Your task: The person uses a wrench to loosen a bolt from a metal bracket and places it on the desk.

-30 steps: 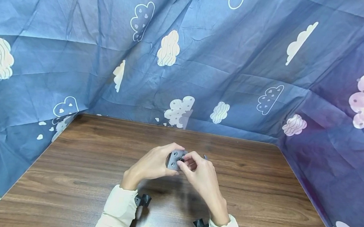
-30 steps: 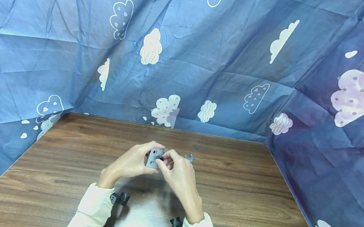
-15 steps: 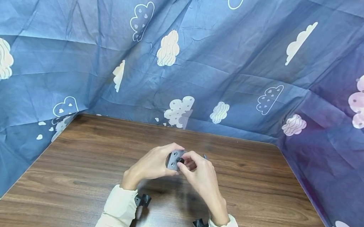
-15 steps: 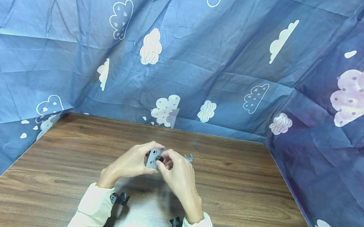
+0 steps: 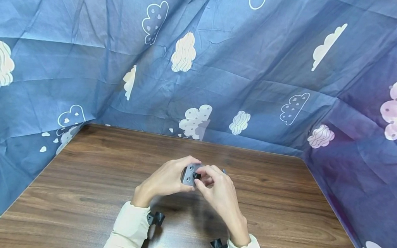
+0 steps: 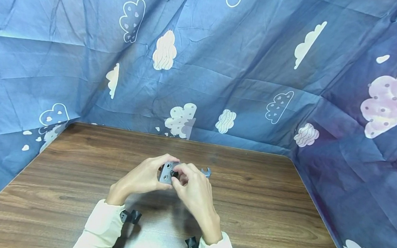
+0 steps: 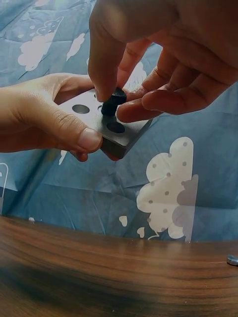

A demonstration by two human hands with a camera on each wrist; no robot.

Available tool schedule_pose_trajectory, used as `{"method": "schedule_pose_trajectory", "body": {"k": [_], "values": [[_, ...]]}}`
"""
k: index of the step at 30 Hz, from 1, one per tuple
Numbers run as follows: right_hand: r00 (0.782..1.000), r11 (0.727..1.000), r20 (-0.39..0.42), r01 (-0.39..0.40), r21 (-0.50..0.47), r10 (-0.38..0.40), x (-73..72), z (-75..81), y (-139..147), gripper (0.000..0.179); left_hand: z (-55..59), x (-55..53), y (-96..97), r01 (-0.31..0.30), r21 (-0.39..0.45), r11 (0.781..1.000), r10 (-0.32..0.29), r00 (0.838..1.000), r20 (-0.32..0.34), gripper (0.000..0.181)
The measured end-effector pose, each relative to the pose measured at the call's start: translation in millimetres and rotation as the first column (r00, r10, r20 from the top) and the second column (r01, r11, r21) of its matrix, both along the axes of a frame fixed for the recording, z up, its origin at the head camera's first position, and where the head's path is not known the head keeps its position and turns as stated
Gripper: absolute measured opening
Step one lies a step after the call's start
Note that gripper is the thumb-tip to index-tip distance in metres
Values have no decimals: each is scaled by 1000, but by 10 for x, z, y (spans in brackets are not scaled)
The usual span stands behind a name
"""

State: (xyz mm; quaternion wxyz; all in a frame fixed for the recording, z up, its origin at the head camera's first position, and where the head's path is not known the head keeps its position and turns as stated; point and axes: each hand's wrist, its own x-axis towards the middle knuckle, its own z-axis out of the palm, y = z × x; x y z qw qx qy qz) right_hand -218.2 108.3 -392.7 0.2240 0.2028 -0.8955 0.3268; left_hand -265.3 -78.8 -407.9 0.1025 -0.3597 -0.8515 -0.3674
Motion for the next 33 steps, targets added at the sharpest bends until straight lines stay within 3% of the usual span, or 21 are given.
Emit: {"method": "schedule_pose_trajectory", "body": {"k": [10,17,22,27,33], "values": [[998,999,-60,-22,39,24,5,0,6,25,-4,3,-4,-6,-9,1000,7,1000,7,66],[999,1000,33,-19,-23,20,17,26,-1,32,-6,-2,-3,-5,2,1000,5,1000,-6,62],[994,998,99,48,-49,-43,15,36,-13,28,-5,-4,-6,-3,16,1000,3,1000,-10,61],[988,995,126,98,-29,-93,-1,22,-8,14,-1,-5,-4,0,14,1000,0,1000,-11,63],[989,995,109,98,-19,-96,-4,9,-11,13,-4,-6,-2,1,4,1000,-1,1000,-4,64]]}}
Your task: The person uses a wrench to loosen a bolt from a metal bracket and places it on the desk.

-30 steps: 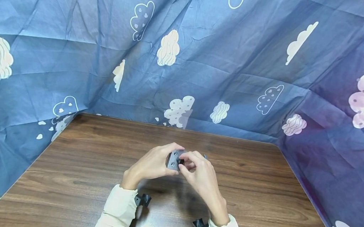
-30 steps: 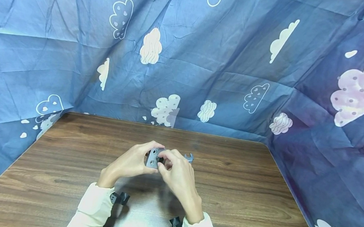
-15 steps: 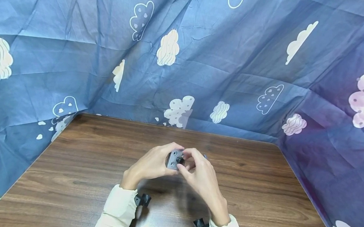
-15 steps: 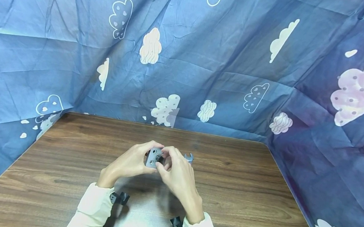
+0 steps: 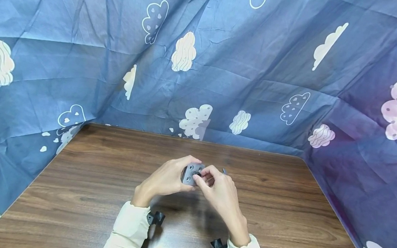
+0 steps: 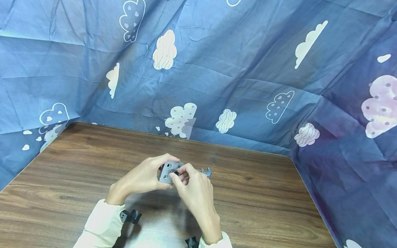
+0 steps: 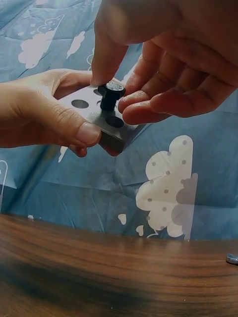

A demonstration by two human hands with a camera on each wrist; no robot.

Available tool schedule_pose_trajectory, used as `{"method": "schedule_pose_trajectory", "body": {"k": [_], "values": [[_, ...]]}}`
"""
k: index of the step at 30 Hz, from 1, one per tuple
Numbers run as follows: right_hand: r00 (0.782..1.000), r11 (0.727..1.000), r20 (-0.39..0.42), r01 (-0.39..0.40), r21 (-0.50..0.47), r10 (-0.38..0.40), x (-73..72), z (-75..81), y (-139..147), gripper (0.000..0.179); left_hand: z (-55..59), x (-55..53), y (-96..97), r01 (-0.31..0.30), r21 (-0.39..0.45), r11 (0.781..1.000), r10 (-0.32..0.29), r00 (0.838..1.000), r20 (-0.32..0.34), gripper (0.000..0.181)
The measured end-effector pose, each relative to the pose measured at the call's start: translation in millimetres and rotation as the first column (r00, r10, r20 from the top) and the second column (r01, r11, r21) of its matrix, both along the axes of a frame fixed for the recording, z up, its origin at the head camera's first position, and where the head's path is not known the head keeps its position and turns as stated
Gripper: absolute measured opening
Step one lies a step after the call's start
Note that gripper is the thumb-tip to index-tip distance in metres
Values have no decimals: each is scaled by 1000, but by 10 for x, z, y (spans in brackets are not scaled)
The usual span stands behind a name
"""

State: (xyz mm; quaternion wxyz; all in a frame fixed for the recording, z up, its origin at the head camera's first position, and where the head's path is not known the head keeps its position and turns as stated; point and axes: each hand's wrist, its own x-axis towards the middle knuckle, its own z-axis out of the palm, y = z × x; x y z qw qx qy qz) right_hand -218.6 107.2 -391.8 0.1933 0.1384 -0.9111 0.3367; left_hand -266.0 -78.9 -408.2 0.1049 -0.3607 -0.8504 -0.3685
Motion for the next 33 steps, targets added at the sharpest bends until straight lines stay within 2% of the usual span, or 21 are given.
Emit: {"method": "schedule_pose_trajectory", "body": {"k": [33], "values": [[995,997,-59,-74,31,76,23,12,1,21,-10,-5,5,4,-3,1000,-4,1000,-12,63]]}}
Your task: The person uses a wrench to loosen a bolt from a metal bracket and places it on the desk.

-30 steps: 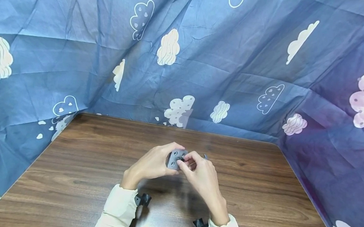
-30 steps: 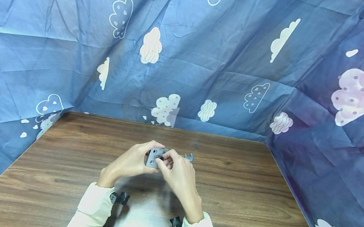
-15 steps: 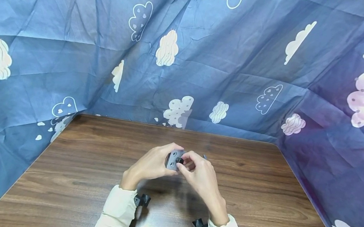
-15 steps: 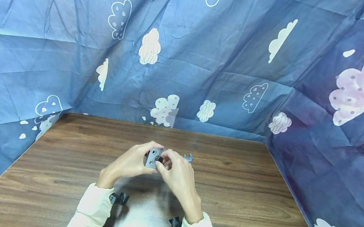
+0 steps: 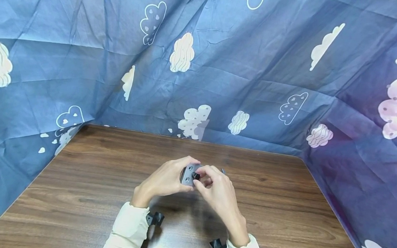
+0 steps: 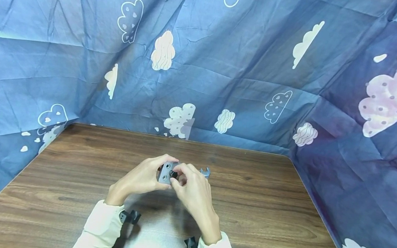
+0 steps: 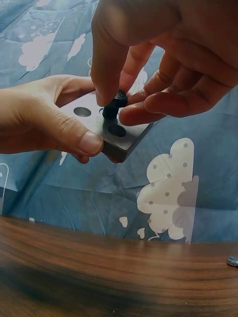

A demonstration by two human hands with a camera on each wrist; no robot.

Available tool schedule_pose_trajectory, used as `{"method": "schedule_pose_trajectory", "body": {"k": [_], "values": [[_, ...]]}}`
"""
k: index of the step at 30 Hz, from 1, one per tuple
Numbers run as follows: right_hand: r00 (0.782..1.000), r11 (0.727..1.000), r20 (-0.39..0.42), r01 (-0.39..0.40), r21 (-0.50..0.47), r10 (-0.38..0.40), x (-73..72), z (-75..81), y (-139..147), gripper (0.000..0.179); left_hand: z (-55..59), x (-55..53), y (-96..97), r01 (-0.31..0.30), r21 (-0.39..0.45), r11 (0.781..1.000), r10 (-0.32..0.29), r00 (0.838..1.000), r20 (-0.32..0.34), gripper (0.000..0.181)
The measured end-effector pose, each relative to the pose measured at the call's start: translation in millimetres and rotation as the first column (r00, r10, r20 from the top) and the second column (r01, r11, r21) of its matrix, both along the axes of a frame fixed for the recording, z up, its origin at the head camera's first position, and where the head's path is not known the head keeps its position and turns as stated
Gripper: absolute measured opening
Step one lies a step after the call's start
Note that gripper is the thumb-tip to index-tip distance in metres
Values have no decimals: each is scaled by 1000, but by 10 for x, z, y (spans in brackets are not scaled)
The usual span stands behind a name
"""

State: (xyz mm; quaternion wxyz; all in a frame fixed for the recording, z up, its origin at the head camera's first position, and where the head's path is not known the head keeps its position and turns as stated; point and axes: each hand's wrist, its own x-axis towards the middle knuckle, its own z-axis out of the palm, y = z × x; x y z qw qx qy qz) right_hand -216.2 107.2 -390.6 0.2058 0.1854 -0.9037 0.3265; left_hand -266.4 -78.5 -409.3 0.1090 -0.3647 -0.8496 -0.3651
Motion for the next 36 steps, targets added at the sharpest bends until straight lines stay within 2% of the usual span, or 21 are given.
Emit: {"method": "schedule_pose_trajectory", "body": {"k": [8,14,17,27,36], "values": [[999,999,40,19,-47,-17,-4,3,-5,34,1,11,1,-7,10,1000,8,1000,-10,60],[994,994,83,81,-67,-76,-17,-2,3,12,10,20,4,0,9,1000,0,1000,-8,66],[992,994,93,92,-59,-86,-19,-5,7,10,15,24,7,-1,5,1000,1,1000,-7,67],[993,995,95,71,-72,-64,-19,-10,0,10,8,16,9,-2,2,1000,2,1000,13,66],[997,997,62,42,-59,-38,-14,1,0,11,6,21,7,-3,3,1000,3,1000,-10,65]]}}
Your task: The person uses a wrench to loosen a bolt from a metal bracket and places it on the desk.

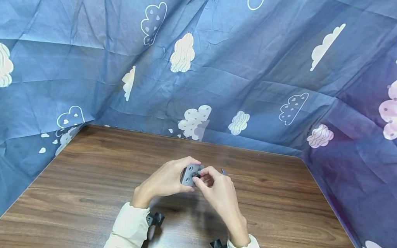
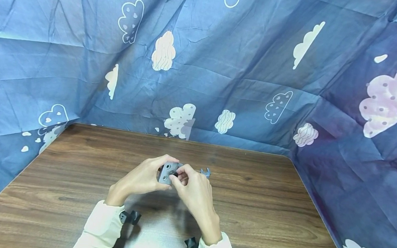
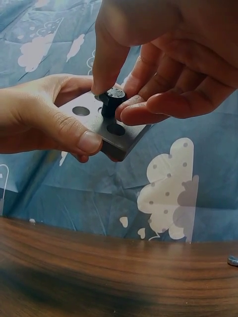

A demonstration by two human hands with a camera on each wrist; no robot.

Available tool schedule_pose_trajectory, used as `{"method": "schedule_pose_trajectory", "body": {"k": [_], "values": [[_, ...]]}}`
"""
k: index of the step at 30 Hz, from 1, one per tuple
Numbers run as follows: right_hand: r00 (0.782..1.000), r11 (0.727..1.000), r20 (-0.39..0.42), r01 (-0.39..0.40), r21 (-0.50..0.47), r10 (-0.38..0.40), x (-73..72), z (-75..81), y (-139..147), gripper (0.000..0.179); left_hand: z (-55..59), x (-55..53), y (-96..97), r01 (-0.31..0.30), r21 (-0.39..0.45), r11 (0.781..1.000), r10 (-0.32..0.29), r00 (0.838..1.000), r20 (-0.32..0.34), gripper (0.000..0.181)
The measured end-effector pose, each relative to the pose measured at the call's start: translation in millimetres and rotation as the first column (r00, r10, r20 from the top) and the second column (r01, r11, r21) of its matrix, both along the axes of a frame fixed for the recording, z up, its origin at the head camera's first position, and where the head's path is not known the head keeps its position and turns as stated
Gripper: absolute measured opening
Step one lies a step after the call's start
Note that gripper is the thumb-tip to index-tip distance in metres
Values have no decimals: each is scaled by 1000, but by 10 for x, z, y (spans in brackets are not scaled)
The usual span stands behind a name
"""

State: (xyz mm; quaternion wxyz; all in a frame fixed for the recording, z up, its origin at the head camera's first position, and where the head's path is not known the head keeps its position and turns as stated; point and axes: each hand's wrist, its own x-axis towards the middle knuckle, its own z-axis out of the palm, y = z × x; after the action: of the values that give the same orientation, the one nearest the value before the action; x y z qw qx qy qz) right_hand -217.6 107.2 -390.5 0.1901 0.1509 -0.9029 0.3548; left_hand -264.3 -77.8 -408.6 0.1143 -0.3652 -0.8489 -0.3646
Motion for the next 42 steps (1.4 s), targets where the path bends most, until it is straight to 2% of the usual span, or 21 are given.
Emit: {"method": "schedule_pose_trajectory", "body": {"k": [10,24,30,35,42], "values": [[1000,1000,3,-2,20,2,17,15,2,16,-3,-3,-3,-3,-4,1000,3,1000,0,65],[999,999,-34,-39,36,40,15,18,18,21,-15,-10,-1,0,1,1000,0,1000,5,64],[1000,1000,-10,-18,18,19,8,23,19,30,-3,-11,-6,-2,2,1000,2,1000,1,63],[999,999,32,36,-7,-35,-2,22,8,20,7,-5,-6,0,-7,1000,0,1000,14,65],[999,999,49,2,-51,0,-8,2,-7,11,4,-6,-4,-2,-3,1000,2,1000,15,66]]}}
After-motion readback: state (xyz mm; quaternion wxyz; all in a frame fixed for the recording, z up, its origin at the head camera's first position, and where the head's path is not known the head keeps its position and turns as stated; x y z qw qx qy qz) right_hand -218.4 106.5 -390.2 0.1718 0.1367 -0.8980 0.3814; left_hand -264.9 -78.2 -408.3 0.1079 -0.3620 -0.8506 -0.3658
